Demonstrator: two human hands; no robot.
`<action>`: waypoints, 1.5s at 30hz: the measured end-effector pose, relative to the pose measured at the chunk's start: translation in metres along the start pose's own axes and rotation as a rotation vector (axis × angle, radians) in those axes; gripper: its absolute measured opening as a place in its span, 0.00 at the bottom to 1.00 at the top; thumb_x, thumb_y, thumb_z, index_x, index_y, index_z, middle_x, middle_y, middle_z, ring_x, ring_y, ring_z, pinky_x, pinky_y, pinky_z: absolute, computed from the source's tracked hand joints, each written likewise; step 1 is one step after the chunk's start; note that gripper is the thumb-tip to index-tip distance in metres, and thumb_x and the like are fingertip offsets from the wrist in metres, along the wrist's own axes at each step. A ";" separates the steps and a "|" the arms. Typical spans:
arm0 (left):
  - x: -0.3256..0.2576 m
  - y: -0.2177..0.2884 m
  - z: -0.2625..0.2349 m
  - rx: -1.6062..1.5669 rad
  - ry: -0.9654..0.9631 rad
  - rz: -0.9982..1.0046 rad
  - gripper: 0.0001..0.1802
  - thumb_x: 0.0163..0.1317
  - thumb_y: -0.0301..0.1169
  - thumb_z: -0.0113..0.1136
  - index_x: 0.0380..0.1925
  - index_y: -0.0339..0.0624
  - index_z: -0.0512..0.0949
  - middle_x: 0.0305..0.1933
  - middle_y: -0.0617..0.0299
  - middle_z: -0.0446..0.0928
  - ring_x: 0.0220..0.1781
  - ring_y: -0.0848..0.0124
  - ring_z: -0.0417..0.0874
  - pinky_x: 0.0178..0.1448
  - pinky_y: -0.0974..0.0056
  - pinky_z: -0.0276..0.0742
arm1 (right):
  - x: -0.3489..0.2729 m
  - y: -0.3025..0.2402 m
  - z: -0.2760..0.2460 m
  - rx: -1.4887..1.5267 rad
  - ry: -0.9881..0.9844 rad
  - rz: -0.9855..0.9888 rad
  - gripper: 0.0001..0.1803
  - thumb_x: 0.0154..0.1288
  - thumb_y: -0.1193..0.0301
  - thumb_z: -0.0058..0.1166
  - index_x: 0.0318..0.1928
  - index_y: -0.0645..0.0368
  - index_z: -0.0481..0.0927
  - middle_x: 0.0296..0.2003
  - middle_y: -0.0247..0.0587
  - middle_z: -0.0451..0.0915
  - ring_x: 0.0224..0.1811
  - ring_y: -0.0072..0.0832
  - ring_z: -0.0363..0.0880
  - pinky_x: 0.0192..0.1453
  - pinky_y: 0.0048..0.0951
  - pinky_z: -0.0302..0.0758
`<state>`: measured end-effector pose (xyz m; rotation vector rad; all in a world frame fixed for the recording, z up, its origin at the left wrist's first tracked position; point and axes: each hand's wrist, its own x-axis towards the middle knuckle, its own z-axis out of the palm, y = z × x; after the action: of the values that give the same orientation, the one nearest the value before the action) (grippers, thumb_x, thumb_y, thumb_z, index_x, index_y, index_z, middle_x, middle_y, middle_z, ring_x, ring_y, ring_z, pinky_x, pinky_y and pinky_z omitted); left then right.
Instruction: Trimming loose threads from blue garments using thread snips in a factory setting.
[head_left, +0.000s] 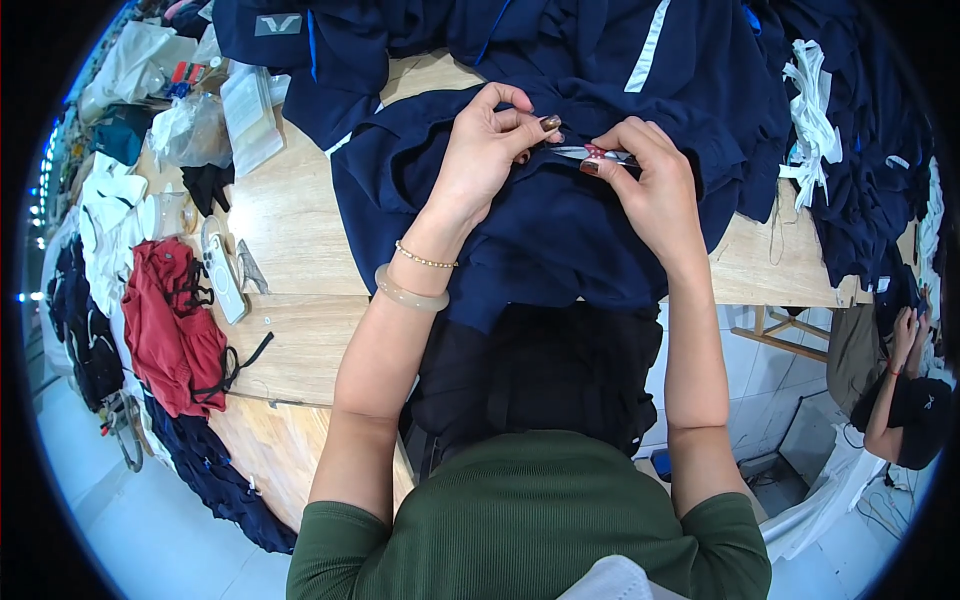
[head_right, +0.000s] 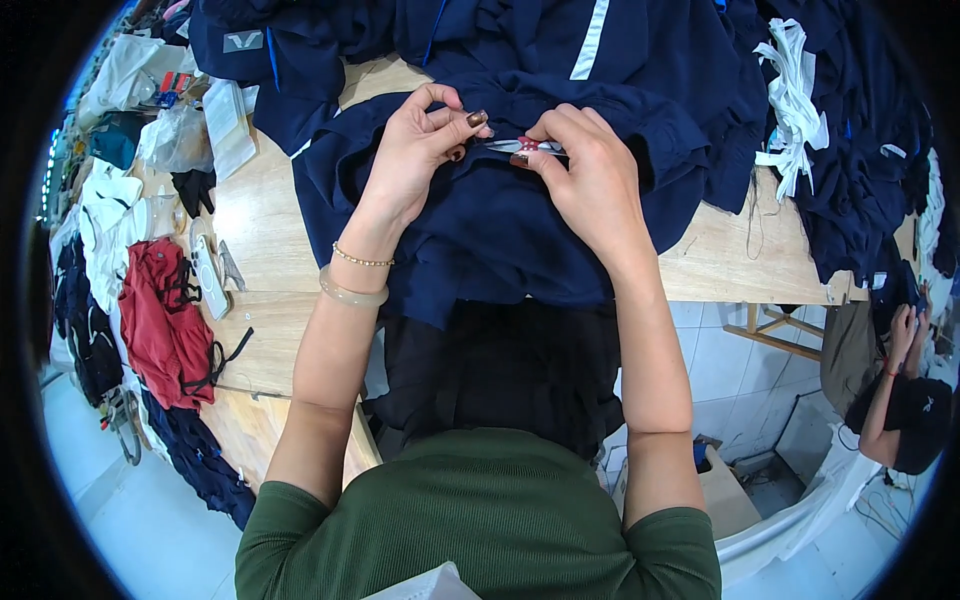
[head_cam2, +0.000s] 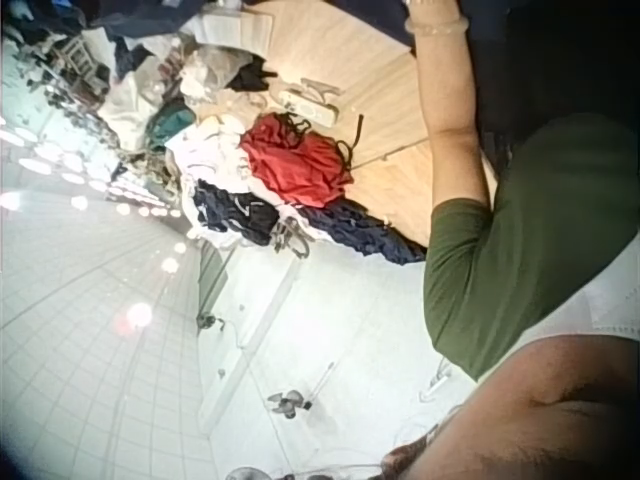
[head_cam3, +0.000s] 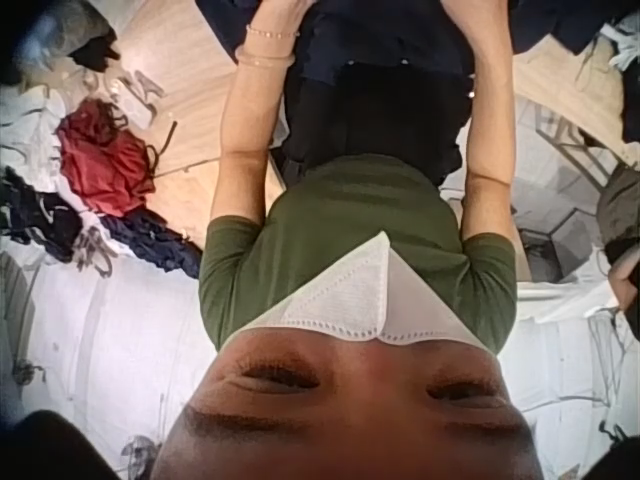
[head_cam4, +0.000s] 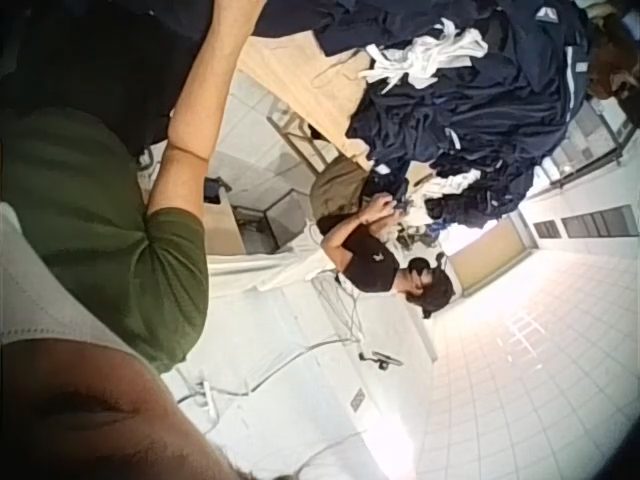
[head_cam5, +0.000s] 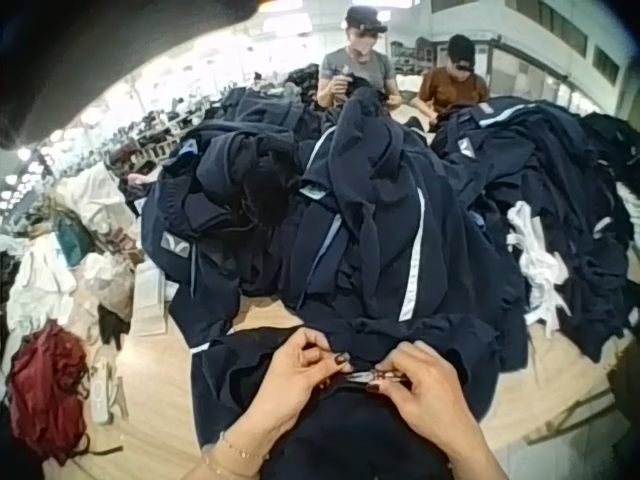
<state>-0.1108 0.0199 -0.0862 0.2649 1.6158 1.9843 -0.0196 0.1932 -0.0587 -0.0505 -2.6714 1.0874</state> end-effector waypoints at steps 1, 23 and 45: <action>0.000 0.000 0.000 0.005 0.003 -0.002 0.10 0.64 0.26 0.61 0.40 0.43 0.69 0.36 0.62 0.83 0.37 0.80 0.81 0.36 0.78 0.68 | 0.000 -0.001 0.000 -0.005 -0.004 -0.001 0.06 0.54 0.76 0.61 0.32 0.63 0.78 0.30 0.37 0.77 0.36 0.34 0.75 0.41 0.32 0.72; -0.074 0.001 0.037 0.654 -0.324 0.486 0.05 0.55 0.20 0.62 0.31 0.39 0.77 0.35 0.61 0.72 0.32 0.68 0.75 0.37 0.65 0.73 | -0.004 0.037 0.003 0.736 0.142 0.257 0.08 0.62 0.76 0.61 0.41 0.64 0.80 0.32 0.30 0.79 0.34 0.13 0.73 0.44 0.14 0.69; -0.027 -0.002 0.014 0.898 0.046 0.489 0.07 0.54 0.23 0.65 0.32 0.37 0.76 0.37 0.59 0.71 0.38 0.64 0.77 0.42 0.64 0.74 | -0.012 0.044 0.003 0.803 0.099 0.288 0.08 0.65 0.75 0.59 0.43 0.64 0.80 0.33 0.29 0.78 0.34 0.12 0.72 0.45 0.13 0.69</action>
<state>-0.0812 0.0176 -0.0796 1.0311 2.5711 1.4128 -0.0120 0.2214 -0.0942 -0.3276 -1.9956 2.0938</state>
